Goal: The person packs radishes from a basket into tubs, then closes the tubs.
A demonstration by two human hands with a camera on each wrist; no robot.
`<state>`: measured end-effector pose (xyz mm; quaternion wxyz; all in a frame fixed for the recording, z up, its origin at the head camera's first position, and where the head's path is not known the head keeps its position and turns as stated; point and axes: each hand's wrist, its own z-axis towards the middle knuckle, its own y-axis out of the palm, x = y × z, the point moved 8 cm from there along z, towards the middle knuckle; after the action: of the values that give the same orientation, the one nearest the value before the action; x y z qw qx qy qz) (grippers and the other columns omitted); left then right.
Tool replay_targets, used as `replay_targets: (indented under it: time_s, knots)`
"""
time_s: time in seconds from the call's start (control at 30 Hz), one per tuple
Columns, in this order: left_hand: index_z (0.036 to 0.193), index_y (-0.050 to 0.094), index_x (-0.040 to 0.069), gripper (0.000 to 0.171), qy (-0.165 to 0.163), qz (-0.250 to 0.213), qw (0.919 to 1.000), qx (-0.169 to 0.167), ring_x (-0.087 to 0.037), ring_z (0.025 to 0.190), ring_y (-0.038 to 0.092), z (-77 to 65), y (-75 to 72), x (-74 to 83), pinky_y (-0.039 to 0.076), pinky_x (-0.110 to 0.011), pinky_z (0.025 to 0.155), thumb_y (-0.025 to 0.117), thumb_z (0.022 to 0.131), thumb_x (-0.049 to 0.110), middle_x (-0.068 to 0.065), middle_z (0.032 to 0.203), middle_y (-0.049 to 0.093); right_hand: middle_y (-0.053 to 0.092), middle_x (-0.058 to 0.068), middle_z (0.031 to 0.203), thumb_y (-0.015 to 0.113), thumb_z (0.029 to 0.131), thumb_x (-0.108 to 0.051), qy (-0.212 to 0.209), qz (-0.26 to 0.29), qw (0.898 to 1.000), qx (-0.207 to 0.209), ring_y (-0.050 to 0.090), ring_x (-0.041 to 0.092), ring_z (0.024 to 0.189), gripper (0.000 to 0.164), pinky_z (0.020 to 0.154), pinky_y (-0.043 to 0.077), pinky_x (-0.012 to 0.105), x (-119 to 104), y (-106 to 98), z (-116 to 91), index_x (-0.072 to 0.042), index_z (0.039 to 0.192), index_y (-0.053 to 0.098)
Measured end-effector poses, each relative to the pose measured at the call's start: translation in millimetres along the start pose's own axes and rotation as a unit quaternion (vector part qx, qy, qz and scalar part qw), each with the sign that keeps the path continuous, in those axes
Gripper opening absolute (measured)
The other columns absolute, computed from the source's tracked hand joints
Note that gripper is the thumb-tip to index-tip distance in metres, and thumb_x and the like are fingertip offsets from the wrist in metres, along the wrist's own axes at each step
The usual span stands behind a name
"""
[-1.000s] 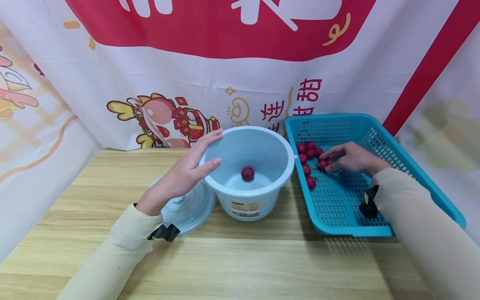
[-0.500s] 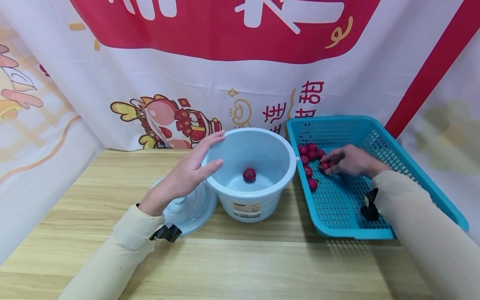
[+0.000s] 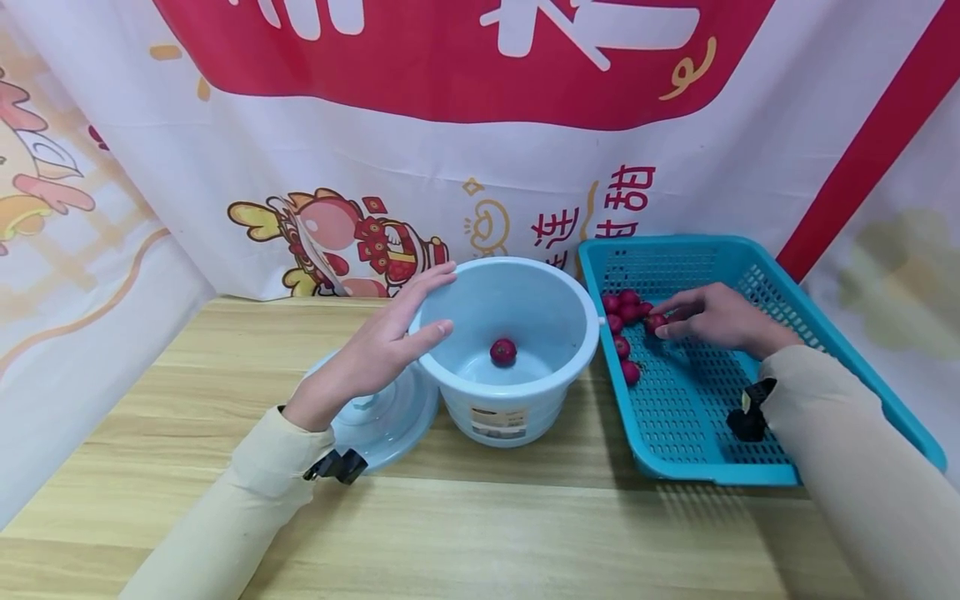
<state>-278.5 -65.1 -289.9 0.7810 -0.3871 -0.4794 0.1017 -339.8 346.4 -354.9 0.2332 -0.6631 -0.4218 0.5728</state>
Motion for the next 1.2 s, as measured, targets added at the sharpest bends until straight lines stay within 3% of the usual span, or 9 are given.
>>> replay_targets:
  time_s: [0.47, 0.63, 0.9, 1.03, 1.2]
  knots:
    - [0.167, 0.032, 0.024, 0.072, 0.006, 0.003, 1.0, 0.003, -0.022, 0.163, 0.027, -1.0, -0.5, 2.2, 0.032, -0.069, 0.125, 0.049, 0.104, 0.054, 0.011, 0.178, 0.02, 0.06, 0.023, 0.15, 0.076, 0.095, -0.052, 0.002, 0.038, 0.998, 0.046, 0.064, 0.037, 0.124, 0.073, 0.089, 0.064, 0.048, -15, -16, -9, -0.017, 0.155, 0.054]
    - [0.167, 0.031, 0.024, 0.072, 0.006, 0.001, 1.0, 0.003, -0.021, 0.163, 0.027, -1.3, -1.0, 2.7, 0.032, -0.069, 0.125, 0.049, 0.104, 0.054, 0.013, 0.177, 0.02, 0.063, 0.02, 0.149, 0.075, 0.096, -0.052, -0.009, 0.049, 0.996, 0.067, 0.074, 0.028, 0.11, 0.072, 0.085, 0.065, 0.04, -26, -20, -14, -0.021, 0.156, 0.052]
    - [0.167, 0.031, 0.024, 0.072, 0.007, 0.003, 1.0, 0.003, -0.021, 0.163, 0.027, -0.8, -0.4, 2.6, 0.032, -0.068, 0.125, 0.049, 0.104, 0.054, 0.013, 0.178, 0.02, 0.065, 0.015, 0.145, 0.07, 0.098, -0.054, -0.037, 0.052, 0.994, 0.092, 0.073, 0.007, 0.096, 0.063, 0.077, 0.064, 0.03, -45, -27, -25, -0.023, 0.152, 0.057]
    - [0.167, 0.032, 0.024, 0.072, 0.007, 0.003, 1.0, 0.003, -0.022, 0.164, 0.027, -1.0, -0.7, 2.7, 0.032, -0.069, 0.125, 0.049, 0.104, 0.053, 0.011, 0.178, 0.02, 0.069, 0.006, 0.14, 0.072, 0.097, -0.054, -0.047, 0.047, 0.992, 0.108, 0.07, 0.003, 0.097, 0.061, 0.077, 0.063, 0.029, -52, -30, -28, -0.026, 0.15, 0.059]
    - [0.167, 0.031, 0.024, 0.072, 0.005, 0.006, 1.0, 0.002, -0.021, 0.164, 0.026, -0.9, -0.4, 1.7, 0.033, -0.068, 0.125, 0.049, 0.104, 0.055, 0.013, 0.178, 0.019, 0.071, -0.019, 0.124, 0.076, 0.093, -0.054, -0.057, 0.056, 0.988, 0.13, 0.066, -0.001, 0.103, 0.063, 0.077, 0.063, 0.026, -69, -34, -34, -0.029, 0.149, 0.06]
